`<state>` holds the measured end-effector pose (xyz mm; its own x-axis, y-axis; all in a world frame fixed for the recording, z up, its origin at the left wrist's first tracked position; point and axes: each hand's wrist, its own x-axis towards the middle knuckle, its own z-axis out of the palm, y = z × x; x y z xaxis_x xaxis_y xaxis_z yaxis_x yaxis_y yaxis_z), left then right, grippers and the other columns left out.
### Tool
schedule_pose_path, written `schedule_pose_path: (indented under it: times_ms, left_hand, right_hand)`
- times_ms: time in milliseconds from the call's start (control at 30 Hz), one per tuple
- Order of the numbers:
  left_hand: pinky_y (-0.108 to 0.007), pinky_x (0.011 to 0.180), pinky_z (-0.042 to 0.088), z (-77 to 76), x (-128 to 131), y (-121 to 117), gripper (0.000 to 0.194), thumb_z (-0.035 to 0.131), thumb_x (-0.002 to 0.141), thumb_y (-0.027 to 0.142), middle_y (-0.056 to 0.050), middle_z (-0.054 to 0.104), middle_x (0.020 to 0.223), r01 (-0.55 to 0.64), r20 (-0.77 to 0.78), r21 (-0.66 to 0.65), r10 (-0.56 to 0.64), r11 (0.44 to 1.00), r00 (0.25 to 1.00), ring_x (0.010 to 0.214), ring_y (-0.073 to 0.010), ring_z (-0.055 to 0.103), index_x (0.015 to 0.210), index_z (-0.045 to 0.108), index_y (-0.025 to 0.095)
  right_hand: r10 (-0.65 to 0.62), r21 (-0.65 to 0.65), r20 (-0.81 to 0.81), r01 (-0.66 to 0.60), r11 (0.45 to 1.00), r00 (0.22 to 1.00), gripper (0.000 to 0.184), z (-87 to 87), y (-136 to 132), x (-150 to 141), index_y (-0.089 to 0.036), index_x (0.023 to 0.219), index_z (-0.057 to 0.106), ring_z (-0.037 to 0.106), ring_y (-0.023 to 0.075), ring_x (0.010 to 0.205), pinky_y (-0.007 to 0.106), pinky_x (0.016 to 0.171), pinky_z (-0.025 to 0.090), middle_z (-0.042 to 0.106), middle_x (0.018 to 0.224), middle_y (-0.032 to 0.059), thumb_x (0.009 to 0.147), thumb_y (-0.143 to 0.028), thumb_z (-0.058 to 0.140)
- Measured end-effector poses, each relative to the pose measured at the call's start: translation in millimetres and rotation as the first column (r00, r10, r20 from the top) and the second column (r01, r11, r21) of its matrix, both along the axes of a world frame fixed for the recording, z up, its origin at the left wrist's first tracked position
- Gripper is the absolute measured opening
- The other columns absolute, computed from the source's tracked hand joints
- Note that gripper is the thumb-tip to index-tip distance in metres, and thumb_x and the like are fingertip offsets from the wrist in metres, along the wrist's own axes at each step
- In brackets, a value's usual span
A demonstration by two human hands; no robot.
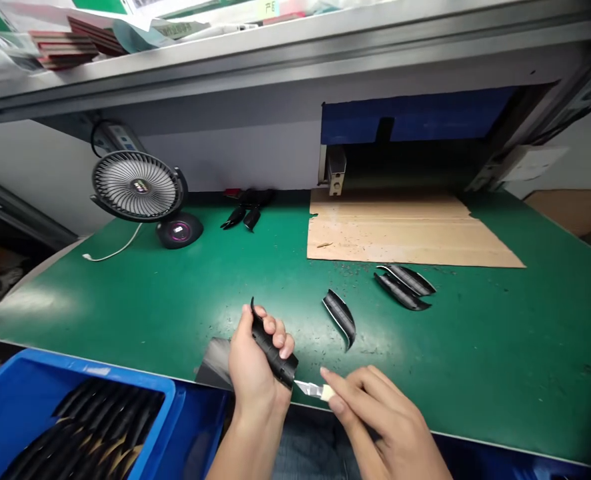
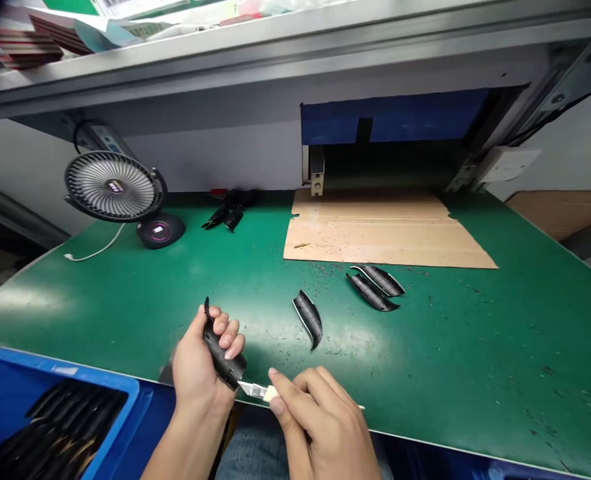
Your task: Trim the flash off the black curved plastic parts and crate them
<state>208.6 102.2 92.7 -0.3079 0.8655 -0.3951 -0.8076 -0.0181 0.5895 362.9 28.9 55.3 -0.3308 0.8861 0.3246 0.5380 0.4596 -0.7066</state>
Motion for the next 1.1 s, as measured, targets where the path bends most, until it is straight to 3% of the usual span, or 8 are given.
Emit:
schedule_pose_path:
  times_ms: [300,633,767,867,900,967,1033,1100]
  left_hand:
    - [-0.016,0.031,0.027,3.1,-3.1,-9.1,0.024,0.051,0.091,0.033,0.004,0.039,0.054,-0.033,-0.125,0.055,0.040,0.998,0.991,0.039,-0.0073,0.033,0.073,0.049,0.018]
    - [-0.017,0.033,0.029,5.8,-0.9,-14.3,0.027,0.052,0.090,0.036,0.004,0.040,0.053,-0.062,-0.192,0.040,0.069,0.997,0.979,0.039,-0.0075,0.034,0.071,0.049,0.018]
    - [-0.017,0.034,0.031,4.5,-4.6,-8.4,0.023,0.050,0.091,0.030,0.004,0.041,0.055,-0.058,-0.116,-0.001,0.057,0.998,0.992,0.041,-0.0078,0.037,0.072,0.049,0.017]
    - [-0.015,0.034,0.031,1.4,-11.0,-0.8,0.020,0.043,0.093,0.019,0.004,0.041,0.058,-0.043,0.043,-0.077,0.046,0.996,0.998,0.041,-0.0063,0.038,0.073,0.048,0.016]
    - [-0.014,0.035,0.031,0.1,-12.3,0.9,0.020,0.041,0.093,0.016,0.004,0.041,0.058,-0.034,0.085,-0.097,0.043,0.995,0.995,0.041,-0.0058,0.038,0.074,0.048,0.016]
    - [-0.014,0.036,0.032,-2.6,-11.1,0.7,0.020,0.040,0.093,0.016,0.004,0.041,0.059,-0.021,0.104,-0.091,0.030,0.996,0.994,0.042,-0.0056,0.039,0.074,0.048,0.015]
    - [-0.016,0.037,0.036,-4.9,-4.2,-4.9,0.019,0.044,0.093,0.022,0.003,0.043,0.059,0.006,0.035,-0.025,-0.005,1.000,0.999,0.043,-0.0071,0.041,0.075,0.049,0.016]
    - [-0.020,0.041,0.042,-6.7,6.0,-14.1,0.023,0.046,0.093,0.032,0.002,0.045,0.058,0.078,-0.070,0.053,-0.074,0.996,0.995,0.045,-0.0101,0.044,0.076,0.050,0.017]
  right_hand:
    - [0.038,-0.313,0.113,0.000,0.950,0.993,0.034,5.3,5.9,-13.5,-0.028,0.080,0.061,0.053,0.0130,0.058,0.023,0.053,0.038,0.050,0.066,-0.0030,0.100,-0.038,0.035]
    - [-0.113,0.028,0.245,0.109,0.994,0.963,0.020,-0.6,3.8,-18.8,-0.029,0.100,0.061,0.057,0.0135,0.058,0.024,0.049,0.036,0.056,0.070,-0.0033,0.099,-0.030,0.041]
    - [-0.250,0.304,0.255,0.168,0.938,0.934,0.018,-3.2,2.2,-18.9,-0.022,0.108,0.063,0.054,0.0150,0.058,0.028,0.053,0.034,0.060,0.071,-0.0004,0.095,-0.022,0.050]
    - [-0.244,0.440,0.086,0.183,0.879,0.966,0.024,-9.8,-1.0,-18.2,-0.019,0.111,0.063,0.055,0.0152,0.061,0.028,0.058,0.038,0.064,0.077,0.0017,0.088,-0.014,0.062]
    - [-0.241,0.380,-0.033,0.236,0.895,0.970,0.025,-12.0,-1.7,-19.5,-0.020,0.111,0.062,0.055,0.0151,0.062,0.027,0.059,0.040,0.064,0.079,0.0021,0.086,-0.015,0.065]
    - [-0.314,0.046,-0.297,0.341,0.939,0.902,0.025,-14.7,-0.5,-26.1,-0.021,0.110,0.060,0.054,0.0143,0.060,0.024,0.055,0.043,0.062,0.080,0.0023,0.086,-0.027,0.067]
    - [-0.421,-0.370,-0.433,0.269,0.889,0.797,0.033,-13.8,5.0,-37.5,-0.020,0.107,0.059,0.049,0.0122,0.055,0.022,0.049,0.041,0.060,0.080,0.0020,0.083,-0.041,0.068]
    - [-0.445,-0.593,-0.504,0.077,0.801,0.740,0.035,-10.3,13.4,-50.2,-0.017,0.096,0.060,0.045,0.0107,0.054,0.021,0.050,0.041,0.059,0.077,0.0011,0.078,-0.045,0.071]
